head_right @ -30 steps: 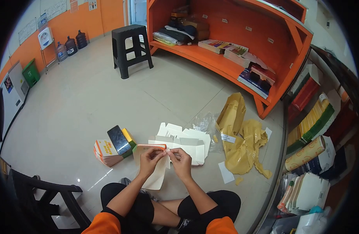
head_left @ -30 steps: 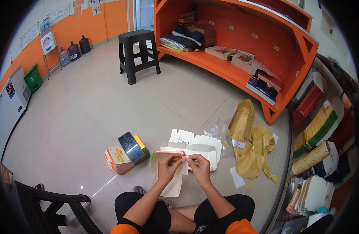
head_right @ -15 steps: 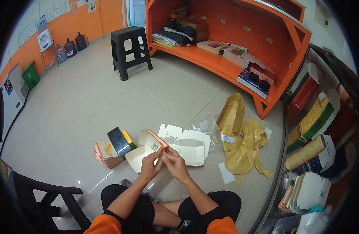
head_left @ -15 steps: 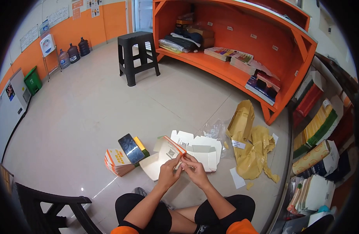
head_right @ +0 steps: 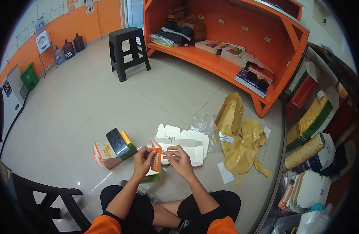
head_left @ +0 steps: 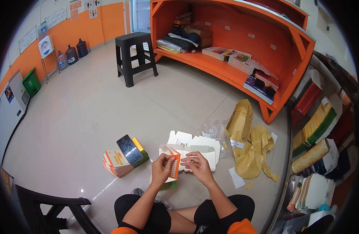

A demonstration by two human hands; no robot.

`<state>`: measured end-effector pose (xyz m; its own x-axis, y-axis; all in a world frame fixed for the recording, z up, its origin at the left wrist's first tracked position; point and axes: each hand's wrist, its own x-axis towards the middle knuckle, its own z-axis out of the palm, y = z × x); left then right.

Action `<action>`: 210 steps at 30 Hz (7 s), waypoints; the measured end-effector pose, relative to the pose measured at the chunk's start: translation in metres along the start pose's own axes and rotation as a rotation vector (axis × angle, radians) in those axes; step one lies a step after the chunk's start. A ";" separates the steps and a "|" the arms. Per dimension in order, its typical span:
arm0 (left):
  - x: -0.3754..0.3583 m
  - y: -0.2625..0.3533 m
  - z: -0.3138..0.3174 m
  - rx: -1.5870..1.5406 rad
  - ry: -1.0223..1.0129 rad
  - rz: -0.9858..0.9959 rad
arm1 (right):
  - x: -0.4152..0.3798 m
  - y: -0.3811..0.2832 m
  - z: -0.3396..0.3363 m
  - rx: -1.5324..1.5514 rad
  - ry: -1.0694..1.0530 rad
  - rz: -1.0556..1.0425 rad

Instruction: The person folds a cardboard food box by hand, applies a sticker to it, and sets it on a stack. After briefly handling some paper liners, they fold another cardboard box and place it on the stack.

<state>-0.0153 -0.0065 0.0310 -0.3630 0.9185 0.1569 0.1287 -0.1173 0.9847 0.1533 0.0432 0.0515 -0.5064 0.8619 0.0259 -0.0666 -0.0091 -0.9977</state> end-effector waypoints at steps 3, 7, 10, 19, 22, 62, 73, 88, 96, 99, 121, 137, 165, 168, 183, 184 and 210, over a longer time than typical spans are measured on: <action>-0.001 0.007 -0.005 0.014 -0.173 0.085 | 0.001 -0.003 -0.004 -0.011 0.104 0.044; -0.001 0.023 -0.016 0.246 -0.408 0.348 | 0.001 -0.031 -0.015 0.003 0.221 0.144; 0.000 0.021 -0.018 0.449 -0.566 0.468 | 0.000 -0.042 -0.032 -0.120 0.190 0.069; -0.005 0.013 -0.007 0.741 -0.506 0.515 | 0.001 -0.012 -0.038 -0.205 0.136 0.066; -0.003 0.004 0.017 0.332 -0.442 0.255 | -0.002 -0.010 -0.016 -0.308 0.055 0.083; -0.005 -0.008 0.014 -0.592 -0.249 -0.519 | 0.004 0.006 0.003 -0.474 0.163 -0.282; -0.006 -0.011 0.013 -0.614 -0.238 -0.494 | 0.004 0.007 0.007 -0.443 0.180 -0.321; -0.007 -0.002 0.019 -0.526 -0.260 -0.461 | 0.004 0.028 0.019 0.093 0.239 -0.141; -0.010 -0.005 0.010 -0.672 -0.173 -0.495 | 0.010 0.026 0.007 -0.153 0.073 -0.198; -0.010 0.002 0.010 -0.697 -0.219 -0.546 | 0.007 0.018 0.005 -0.298 0.138 -0.193; 0.008 0.003 -0.014 -0.879 -0.140 -0.512 | 0.001 -0.007 0.002 -0.731 0.066 -0.500; 0.009 0.017 -0.017 -0.383 -0.517 -0.208 | -0.001 -0.018 -0.034 -0.349 -0.022 -0.101; 0.004 0.019 -0.003 -0.228 -0.140 -0.265 | 0.002 -0.008 -0.004 -0.174 0.260 -0.035; 0.005 0.007 -0.002 -0.226 -0.124 -0.131 | 0.004 -0.005 -0.004 0.016 0.193 -0.065; -0.002 0.027 -0.004 -0.972 0.078 -0.181 | -0.012 -0.006 0.027 -0.661 0.184 -0.707; 0.000 0.028 -0.011 -0.927 0.062 -0.198 | -0.015 -0.003 0.032 -0.593 0.159 -0.661; -0.026 0.029 -0.039 0.319 -0.544 -0.192 | -0.015 -0.026 -0.042 0.224 0.095 0.461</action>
<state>-0.0379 -0.0487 0.0585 0.1011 0.9816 -0.1618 0.4054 0.1079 0.9078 0.1986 0.0518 0.0748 -0.4466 0.7852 -0.4290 -0.0427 -0.4976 -0.8664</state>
